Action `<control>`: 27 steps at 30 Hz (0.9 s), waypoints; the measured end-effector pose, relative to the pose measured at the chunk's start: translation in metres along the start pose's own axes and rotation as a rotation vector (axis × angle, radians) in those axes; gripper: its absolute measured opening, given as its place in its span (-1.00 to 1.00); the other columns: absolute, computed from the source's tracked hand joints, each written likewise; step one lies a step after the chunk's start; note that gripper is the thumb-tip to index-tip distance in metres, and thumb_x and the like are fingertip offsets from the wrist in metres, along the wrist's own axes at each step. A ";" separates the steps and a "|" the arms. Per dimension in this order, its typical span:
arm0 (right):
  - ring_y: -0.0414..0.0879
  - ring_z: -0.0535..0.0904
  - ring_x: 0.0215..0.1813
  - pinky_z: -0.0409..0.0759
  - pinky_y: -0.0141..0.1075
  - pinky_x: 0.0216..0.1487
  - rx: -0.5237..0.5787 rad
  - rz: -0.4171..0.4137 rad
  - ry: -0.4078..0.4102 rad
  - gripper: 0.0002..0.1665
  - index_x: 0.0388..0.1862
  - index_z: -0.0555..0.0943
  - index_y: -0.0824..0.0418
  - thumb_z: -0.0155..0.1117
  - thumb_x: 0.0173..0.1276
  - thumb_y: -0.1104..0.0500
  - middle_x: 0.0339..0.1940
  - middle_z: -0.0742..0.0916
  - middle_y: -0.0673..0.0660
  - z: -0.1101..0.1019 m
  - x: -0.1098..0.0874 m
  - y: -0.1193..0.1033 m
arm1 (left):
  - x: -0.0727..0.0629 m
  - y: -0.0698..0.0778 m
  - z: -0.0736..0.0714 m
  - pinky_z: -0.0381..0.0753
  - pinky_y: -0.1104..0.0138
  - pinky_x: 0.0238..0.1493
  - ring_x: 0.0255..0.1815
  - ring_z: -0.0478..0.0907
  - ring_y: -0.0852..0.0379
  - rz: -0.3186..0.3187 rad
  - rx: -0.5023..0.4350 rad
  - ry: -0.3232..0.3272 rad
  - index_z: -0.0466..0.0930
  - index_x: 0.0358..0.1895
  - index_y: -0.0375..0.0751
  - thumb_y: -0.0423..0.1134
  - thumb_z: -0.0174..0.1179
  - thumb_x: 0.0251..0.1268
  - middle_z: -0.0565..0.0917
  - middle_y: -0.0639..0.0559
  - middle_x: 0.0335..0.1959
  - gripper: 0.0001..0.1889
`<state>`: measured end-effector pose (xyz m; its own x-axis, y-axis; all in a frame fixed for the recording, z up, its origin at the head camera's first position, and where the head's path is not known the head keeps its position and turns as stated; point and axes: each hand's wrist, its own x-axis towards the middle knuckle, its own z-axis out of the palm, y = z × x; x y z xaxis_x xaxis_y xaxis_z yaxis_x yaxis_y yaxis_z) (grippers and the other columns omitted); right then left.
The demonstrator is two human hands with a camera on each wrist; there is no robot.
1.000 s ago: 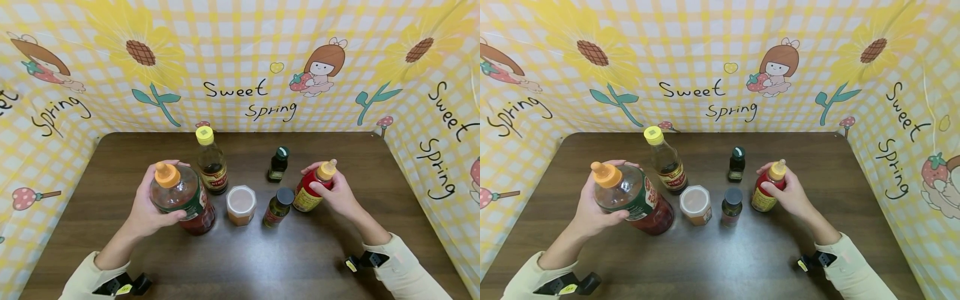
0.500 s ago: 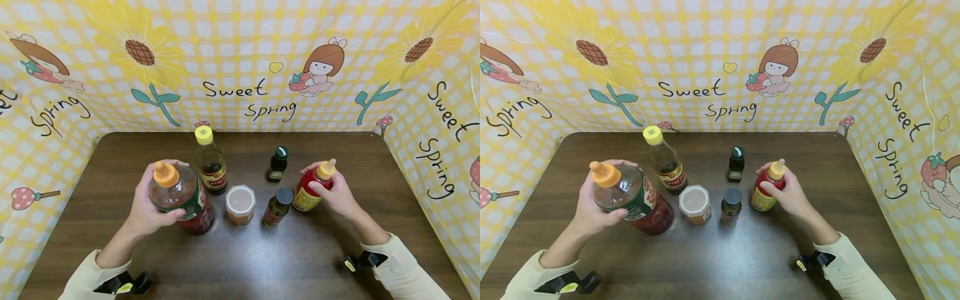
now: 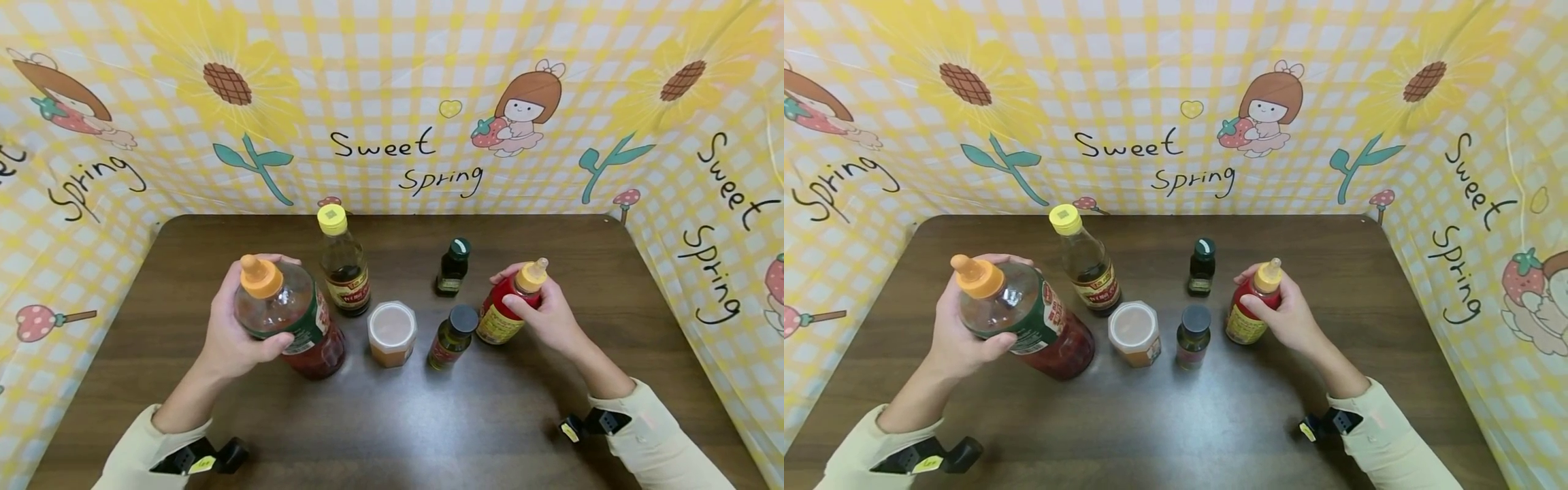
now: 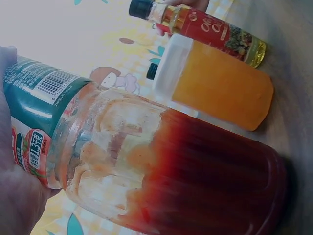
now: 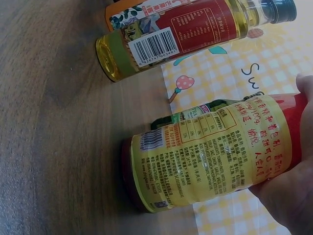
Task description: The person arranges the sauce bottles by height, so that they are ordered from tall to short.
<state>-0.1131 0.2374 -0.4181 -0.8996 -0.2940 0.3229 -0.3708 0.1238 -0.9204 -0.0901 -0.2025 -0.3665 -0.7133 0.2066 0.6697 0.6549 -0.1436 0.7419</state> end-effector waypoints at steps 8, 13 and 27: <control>-0.16 0.63 0.14 0.56 -0.43 0.14 -0.006 0.001 -0.001 -0.63 0.12 0.45 0.49 0.15 0.34 0.56 0.04 0.73 0.12 0.000 0.000 -0.001 | 0.013 0.003 -0.011 0.55 0.27 0.18 0.11 0.59 -0.08 0.030 -0.012 0.045 0.33 0.23 -0.67 -0.27 0.61 -0.11 0.61 -0.29 0.15 -0.13; -0.17 0.62 0.15 0.55 -0.42 0.16 -0.012 0.003 -0.005 -0.63 0.13 0.45 0.48 0.15 0.35 0.56 0.05 0.72 0.13 0.000 0.000 -0.001 | 0.023 0.002 -0.021 0.55 0.28 0.18 0.11 0.60 -0.08 0.033 -0.009 0.090 0.34 0.23 -0.65 -0.31 0.60 -0.13 0.62 -0.29 0.13 -0.15; -0.15 0.63 0.14 0.56 -0.42 0.15 0.004 -0.003 0.003 -0.63 0.12 0.45 0.49 0.15 0.34 0.56 0.04 0.73 0.15 0.000 0.001 0.001 | 0.044 -0.023 -0.050 0.50 0.37 0.04 -0.02 0.58 0.09 -0.051 0.174 0.301 0.51 0.21 -0.31 -0.30 0.58 -0.14 0.64 -0.06 -0.02 -0.28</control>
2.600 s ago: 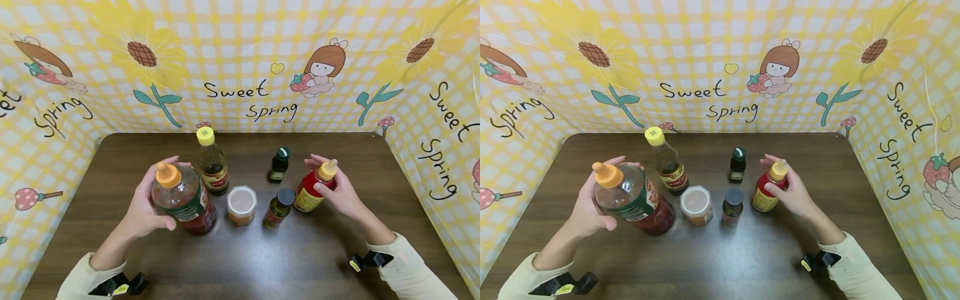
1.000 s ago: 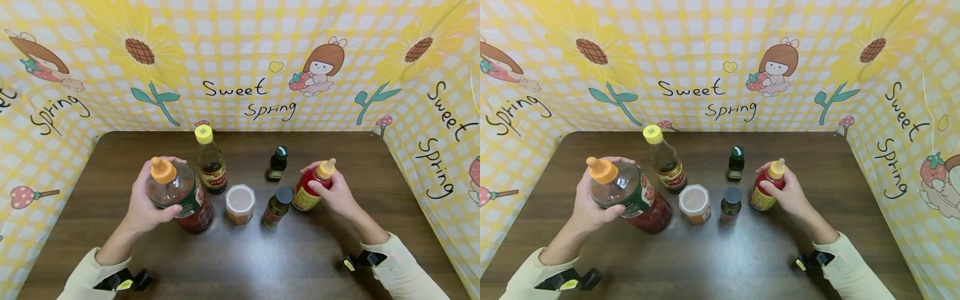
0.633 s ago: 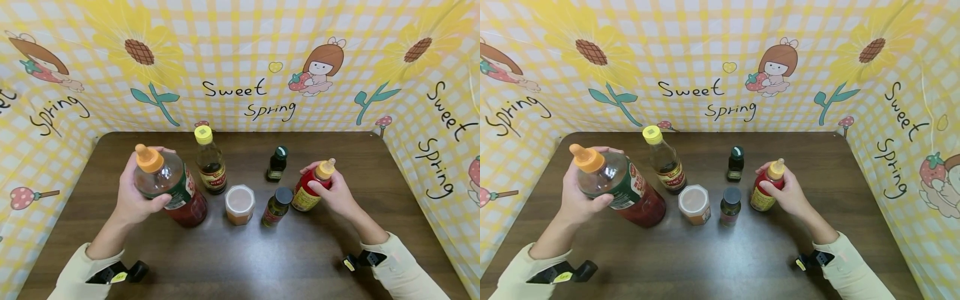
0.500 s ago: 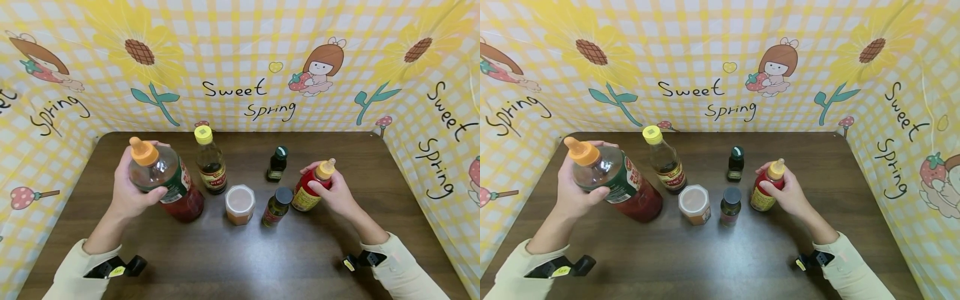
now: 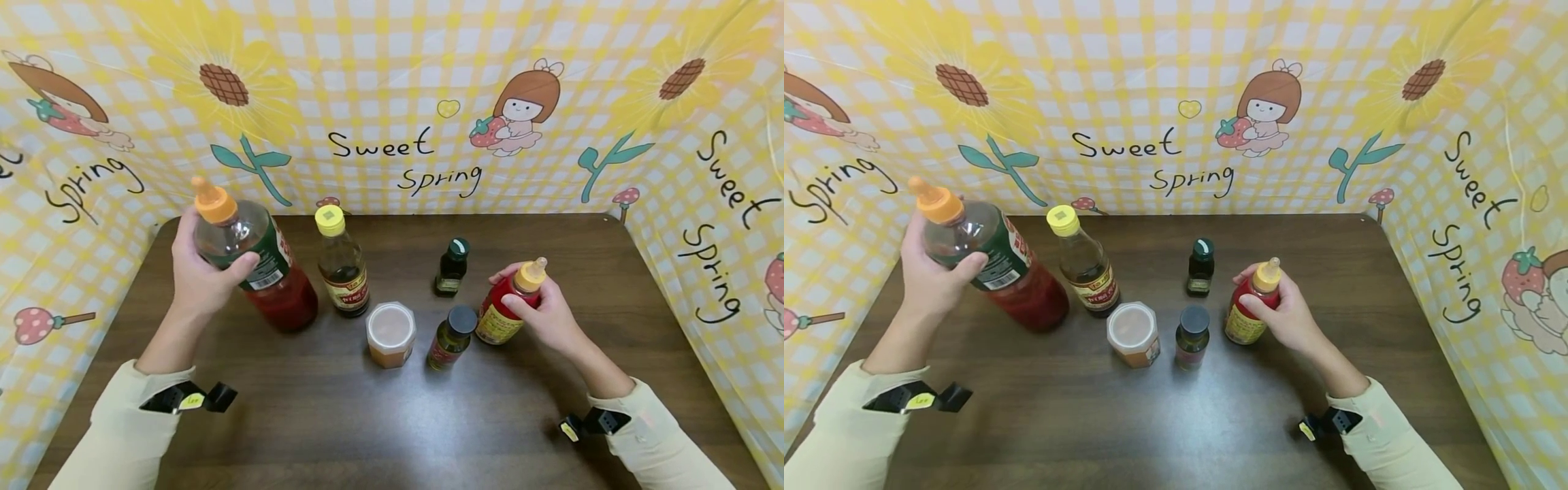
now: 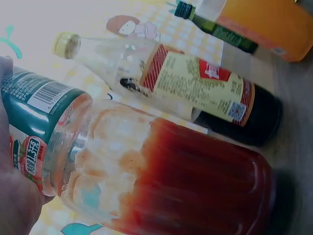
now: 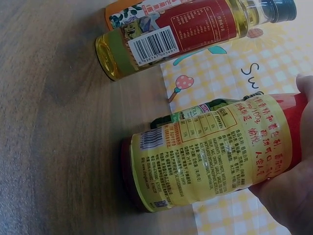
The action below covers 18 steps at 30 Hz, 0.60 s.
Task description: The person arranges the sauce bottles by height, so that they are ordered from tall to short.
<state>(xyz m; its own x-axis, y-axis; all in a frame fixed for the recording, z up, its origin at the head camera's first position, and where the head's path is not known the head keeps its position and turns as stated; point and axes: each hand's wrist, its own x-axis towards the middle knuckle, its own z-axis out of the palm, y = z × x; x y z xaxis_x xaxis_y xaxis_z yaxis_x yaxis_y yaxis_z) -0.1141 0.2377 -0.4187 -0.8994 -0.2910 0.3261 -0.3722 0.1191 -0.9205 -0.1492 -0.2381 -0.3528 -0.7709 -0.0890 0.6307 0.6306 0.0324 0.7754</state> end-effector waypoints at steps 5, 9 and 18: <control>-0.13 0.64 0.14 0.56 -0.42 0.15 -0.001 0.002 0.003 -0.63 0.12 0.45 0.49 0.15 0.34 0.57 0.04 0.73 0.14 0.000 0.000 0.000 | 0.012 -0.010 0.001 0.50 0.36 0.06 0.03 0.57 0.06 -0.019 0.000 0.043 0.50 0.23 -0.29 -0.34 0.57 -0.13 0.62 -0.06 0.03 -0.28; -0.13 0.63 0.14 0.56 -0.42 0.15 0.002 0.001 -0.001 -0.63 0.12 0.44 0.49 0.15 0.34 0.57 0.04 0.73 0.13 0.000 0.001 0.000 | 0.022 -0.017 0.002 0.48 0.34 0.07 0.06 0.55 0.04 -0.027 0.025 0.082 0.51 0.24 -0.25 -0.33 0.56 -0.12 0.63 -0.05 0.05 -0.27; -0.14 0.64 0.14 0.57 -0.42 0.14 0.000 0.001 0.000 -0.63 0.12 0.45 0.49 0.15 0.33 0.57 0.04 0.73 0.14 0.000 0.000 0.000 | 0.047 -0.033 0.005 0.43 0.31 0.17 0.15 0.48 0.04 -0.040 0.082 0.133 0.47 0.29 -0.20 -0.34 0.51 -0.12 0.56 -0.02 0.12 -0.25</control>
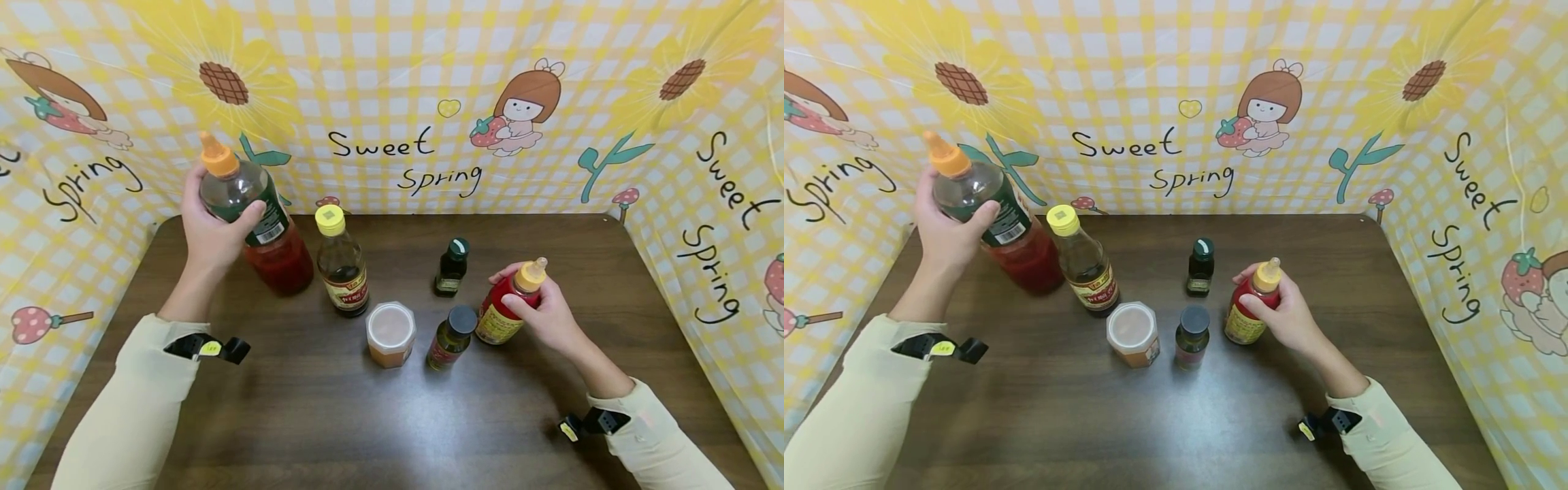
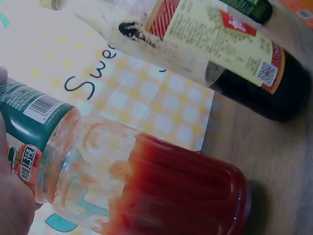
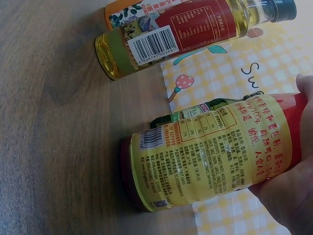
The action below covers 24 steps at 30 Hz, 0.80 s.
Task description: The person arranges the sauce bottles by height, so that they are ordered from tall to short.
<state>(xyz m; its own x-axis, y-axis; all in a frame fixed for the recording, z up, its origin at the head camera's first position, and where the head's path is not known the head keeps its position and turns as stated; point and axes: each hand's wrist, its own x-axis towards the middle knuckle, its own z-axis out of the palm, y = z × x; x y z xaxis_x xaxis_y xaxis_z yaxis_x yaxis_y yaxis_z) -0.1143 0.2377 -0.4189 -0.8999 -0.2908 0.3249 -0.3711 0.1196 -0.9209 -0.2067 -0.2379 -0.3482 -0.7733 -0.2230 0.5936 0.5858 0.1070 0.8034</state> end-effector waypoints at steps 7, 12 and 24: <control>-0.15 0.63 0.14 0.56 -0.42 0.15 0.005 0.000 0.000 -0.63 0.12 0.44 0.50 0.15 0.34 0.57 0.04 0.73 0.11 -0.001 0.000 0.000 | 0.013 0.000 0.010 0.42 0.31 0.19 0.17 0.46 0.05 0.012 0.040 0.018 0.47 0.27 -0.19 -0.24 0.53 -0.10 0.53 0.00 0.14 -0.26; -0.13 0.63 0.15 0.56 -0.41 0.15 0.019 -0.005 -0.003 -0.63 0.12 0.45 0.50 0.14 0.33 0.57 0.04 0.72 0.18 -0.001 0.000 0.000 | 0.016 0.011 0.021 0.45 0.32 0.15 0.11 0.49 0.07 -0.024 -0.017 0.060 0.47 0.22 -0.22 -0.30 0.48 -0.09 0.52 -0.01 0.10 -0.32; -0.10 0.64 0.14 0.58 -0.41 0.14 0.023 -0.004 -0.004 -0.63 0.12 0.44 0.50 0.13 0.33 0.57 0.04 0.72 0.22 0.000 0.001 -0.001 | 0.025 -0.007 0.024 0.43 0.32 0.18 0.14 0.47 0.10 -0.076 0.060 0.088 0.44 0.24 -0.19 -0.29 0.45 -0.07 0.49 0.07 0.11 -0.31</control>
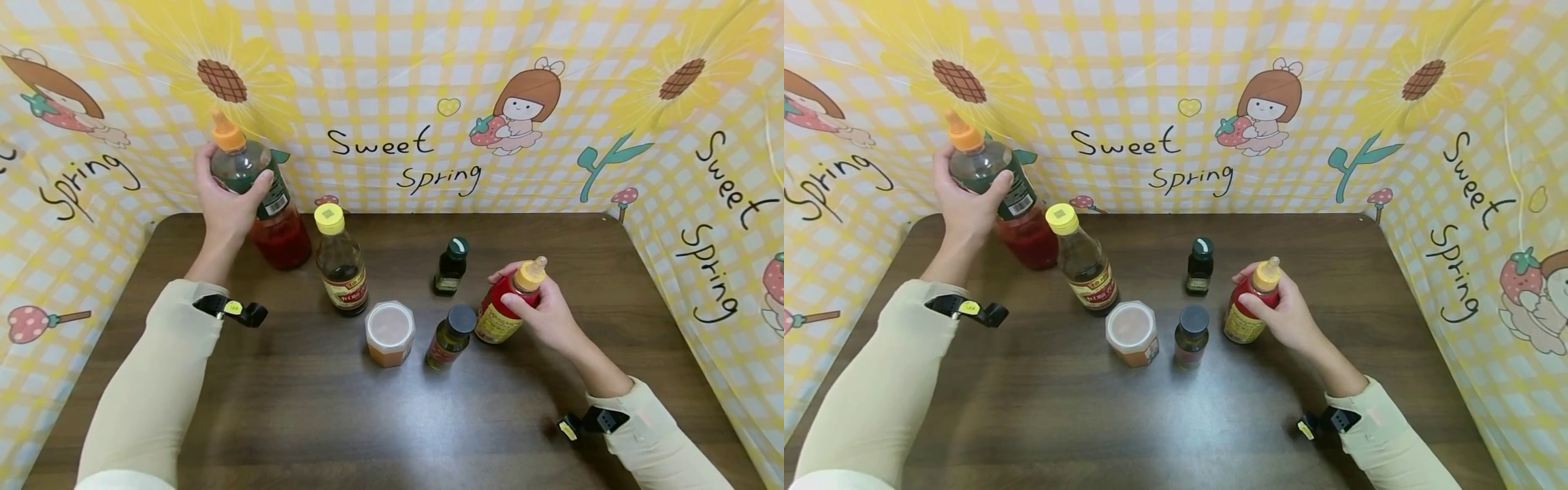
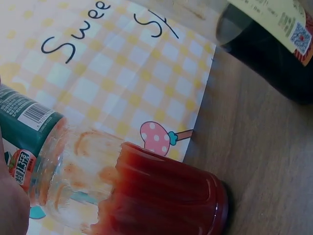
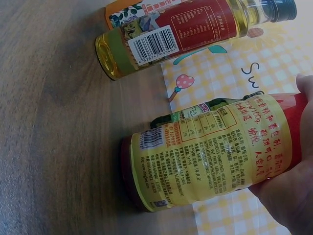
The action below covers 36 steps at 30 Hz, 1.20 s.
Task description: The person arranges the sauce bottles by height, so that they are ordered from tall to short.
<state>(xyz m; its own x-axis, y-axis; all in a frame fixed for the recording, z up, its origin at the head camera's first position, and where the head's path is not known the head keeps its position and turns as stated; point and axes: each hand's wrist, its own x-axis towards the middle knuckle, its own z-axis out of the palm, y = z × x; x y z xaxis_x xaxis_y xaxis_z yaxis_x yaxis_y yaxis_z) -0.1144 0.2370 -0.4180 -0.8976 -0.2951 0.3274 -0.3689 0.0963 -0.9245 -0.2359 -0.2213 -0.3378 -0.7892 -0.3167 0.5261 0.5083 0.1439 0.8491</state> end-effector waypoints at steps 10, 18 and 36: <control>-0.06 0.64 0.13 0.58 -0.40 0.12 0.006 -0.003 0.002 -0.64 0.11 0.44 0.51 0.13 0.33 0.57 0.03 0.71 0.25 0.001 0.001 0.001 | 0.004 -0.004 0.001 0.44 0.34 0.17 0.15 0.46 0.12 -0.010 0.041 0.014 0.42 0.28 -0.17 -0.27 0.46 -0.04 0.48 0.08 0.14 -0.29; -0.08 0.64 0.14 0.58 -0.41 0.13 -0.004 -0.006 0.004 -0.63 0.11 0.44 0.50 0.13 0.33 0.57 0.04 0.72 0.24 0.001 0.002 0.001 | 0.005 -0.008 0.001 0.43 0.33 0.20 0.18 0.45 0.10 0.011 0.047 -0.002 0.40 0.30 -0.18 -0.26 0.45 -0.03 0.47 0.08 0.16 -0.28; -0.12 0.64 0.13 0.57 -0.41 0.14 -0.014 -0.001 0.015 -0.63 0.11 0.45 0.50 0.13 0.33 0.58 0.03 0.72 0.16 0.001 -0.002 0.001 | 0.003 -0.010 -0.005 0.42 0.29 0.22 0.22 0.43 0.05 0.007 -0.014 -0.094 0.32 0.36 -0.16 -0.31 0.50 0.00 0.43 0.03 0.22 -0.20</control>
<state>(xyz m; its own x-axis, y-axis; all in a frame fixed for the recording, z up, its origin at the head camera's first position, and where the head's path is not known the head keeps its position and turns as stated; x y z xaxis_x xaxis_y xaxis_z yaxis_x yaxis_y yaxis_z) -0.1128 0.2367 -0.4194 -0.9009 -0.2807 0.3311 -0.3728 0.1097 -0.9214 -0.2410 -0.2284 -0.3448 -0.8142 -0.2266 0.5345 0.5180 0.1322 0.8451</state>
